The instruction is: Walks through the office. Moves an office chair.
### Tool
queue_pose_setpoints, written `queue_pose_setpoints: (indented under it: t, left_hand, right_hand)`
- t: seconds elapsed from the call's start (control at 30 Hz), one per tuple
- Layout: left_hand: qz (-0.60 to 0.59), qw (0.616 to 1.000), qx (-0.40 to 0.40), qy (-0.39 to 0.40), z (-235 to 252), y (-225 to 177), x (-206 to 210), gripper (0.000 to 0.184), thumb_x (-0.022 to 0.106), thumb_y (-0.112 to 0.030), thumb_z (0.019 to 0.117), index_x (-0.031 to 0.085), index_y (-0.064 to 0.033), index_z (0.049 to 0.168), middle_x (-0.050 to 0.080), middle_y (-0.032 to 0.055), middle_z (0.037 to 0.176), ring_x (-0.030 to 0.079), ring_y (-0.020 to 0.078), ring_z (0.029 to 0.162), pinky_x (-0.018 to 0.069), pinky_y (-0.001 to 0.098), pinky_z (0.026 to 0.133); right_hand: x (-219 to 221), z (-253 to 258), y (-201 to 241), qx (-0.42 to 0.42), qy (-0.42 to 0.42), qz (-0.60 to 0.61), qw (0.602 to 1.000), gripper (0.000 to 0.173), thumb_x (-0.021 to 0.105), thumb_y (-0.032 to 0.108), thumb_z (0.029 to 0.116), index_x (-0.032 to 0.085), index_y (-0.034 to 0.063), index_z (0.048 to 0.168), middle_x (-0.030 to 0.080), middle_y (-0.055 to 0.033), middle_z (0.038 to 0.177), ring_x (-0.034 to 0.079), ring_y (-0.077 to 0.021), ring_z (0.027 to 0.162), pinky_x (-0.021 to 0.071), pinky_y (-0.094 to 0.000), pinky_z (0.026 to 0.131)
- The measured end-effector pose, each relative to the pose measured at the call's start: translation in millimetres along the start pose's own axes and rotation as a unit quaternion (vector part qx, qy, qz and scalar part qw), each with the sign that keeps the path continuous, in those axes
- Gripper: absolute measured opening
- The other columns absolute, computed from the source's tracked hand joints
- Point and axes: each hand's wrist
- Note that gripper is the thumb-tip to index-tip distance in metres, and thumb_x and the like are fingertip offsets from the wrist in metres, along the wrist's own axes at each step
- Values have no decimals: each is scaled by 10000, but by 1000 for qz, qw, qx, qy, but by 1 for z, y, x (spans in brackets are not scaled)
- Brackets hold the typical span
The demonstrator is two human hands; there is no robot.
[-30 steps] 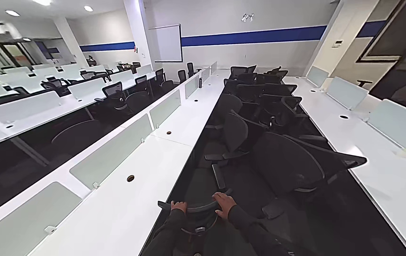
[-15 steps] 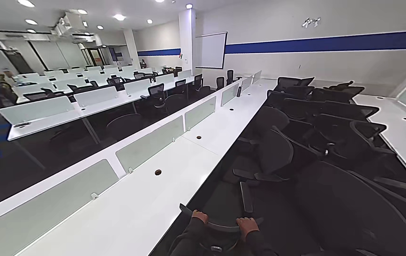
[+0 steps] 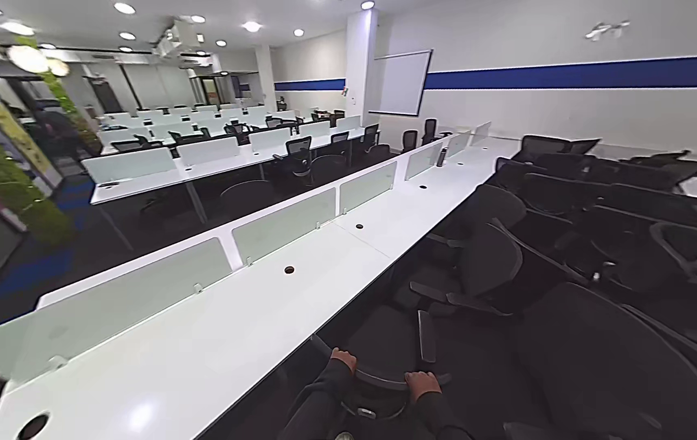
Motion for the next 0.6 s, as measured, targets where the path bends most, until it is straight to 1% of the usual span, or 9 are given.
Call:
queue_pose_setpoints:
  t: [0.13, 0.17, 0.23, 0.33, 0.4, 0.47, 0.5, 0.53, 0.6]
  left_hand:
    - [-30, 999, -18, 3, -38, -1, 31, 328, 515, -120, 1049, 651, -20, 1330, 630, 177, 1425, 539, 348, 1390, 329, 592, 1203]
    - [-38, 999, -16, -1, -49, -2, 43, 328, 510, -114, 1052, 651, -22, 1335, 632, 181, 1421, 536, 350, 1392, 314, 590, 1215]
    - [-38, 999, -12, -5, -66, -10, 66, 335, 502, -90, 1052, 642, -33, 1351, 631, 171, 1423, 527, 336, 1401, 301, 571, 1225]
    - [-51, 998, -22, -14, -81, -28, 81, 348, 474, -91, 1067, 630, -51, 1375, 623, 152, 1442, 517, 314, 1415, 291, 550, 1235]
    - [-64, 998, -21, -12, -97, -33, 97, 351, 461, -95, 1076, 624, -50, 1383, 612, 148, 1457, 501, 312, 1430, 267, 549, 1247]
    - [-71, 997, -21, -12, -106, -34, 99, 356, 451, -107, 1083, 616, -50, 1393, 605, 149, 1467, 491, 309, 1440, 256, 550, 1251]
    - [-71, 997, -23, -11, -112, -34, 103, 356, 451, -109, 1084, 616, -49, 1393, 607, 152, 1463, 493, 310, 1439, 258, 551, 1251]
    - [-69, 997, -23, -10, -119, -35, 109, 350, 461, -103, 1077, 621, -49, 1384, 614, 154, 1454, 500, 312, 1432, 267, 551, 1246]
    - [-64, 998, -18, -15, -129, -32, 117, 340, 493, -93, 1061, 635, -61, 1369, 626, 151, 1438, 513, 316, 1418, 278, 561, 1239]
  right_hand:
    - [14, -39, 17, -20, -10, -9, 1000, 386, 694, 245, 910, 699, 144, 1283, 721, -112, 1280, 646, -323, 1240, 444, -567, 1085]
    - [22, -50, 20, -22, -12, -3, 1000, 352, 663, 227, 946, 703, 137, 1284, 720, -120, 1284, 644, -330, 1247, 438, -576, 1094]
    - [49, -70, 23, -22, -22, 10, 999, 328, 636, 223, 973, 711, 137, 1280, 723, -117, 1281, 642, -332, 1254, 439, -569, 1098]
    - [71, -89, 16, -23, -27, 10, 999, 358, 645, 248, 970, 696, 136, 1306, 713, -114, 1301, 627, -326, 1274, 430, -563, 1106]
    - [84, -107, 20, -26, -22, 7, 999, 366, 634, 250, 981, 687, 140, 1326, 705, -113, 1319, 619, -324, 1289, 428, -564, 1112]
    - [85, -121, 22, -28, -36, 7, 999, 349, 634, 236, 981, 695, 140, 1311, 715, -118, 1299, 630, -329, 1270, 438, -565, 1095]
    - [85, -129, 25, -30, -39, 5, 999, 349, 646, 230, 966, 703, 141, 1298, 721, -119, 1283, 639, -332, 1255, 443, -570, 1087]
    - [86, -138, 29, -30, -36, 1, 999, 356, 656, 227, 949, 705, 148, 1292, 725, -114, 1274, 644, -328, 1245, 449, -568, 1080]
    - [84, -148, 36, -24, -27, -1, 999, 354, 663, 236, 945, 705, 153, 1287, 725, -109, 1272, 642, -321, 1250, 444, -558, 1091]
Point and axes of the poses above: each hand's wrist, its own z-axis towards the middle knuckle, its own x-axis out of the palm, y = z × x
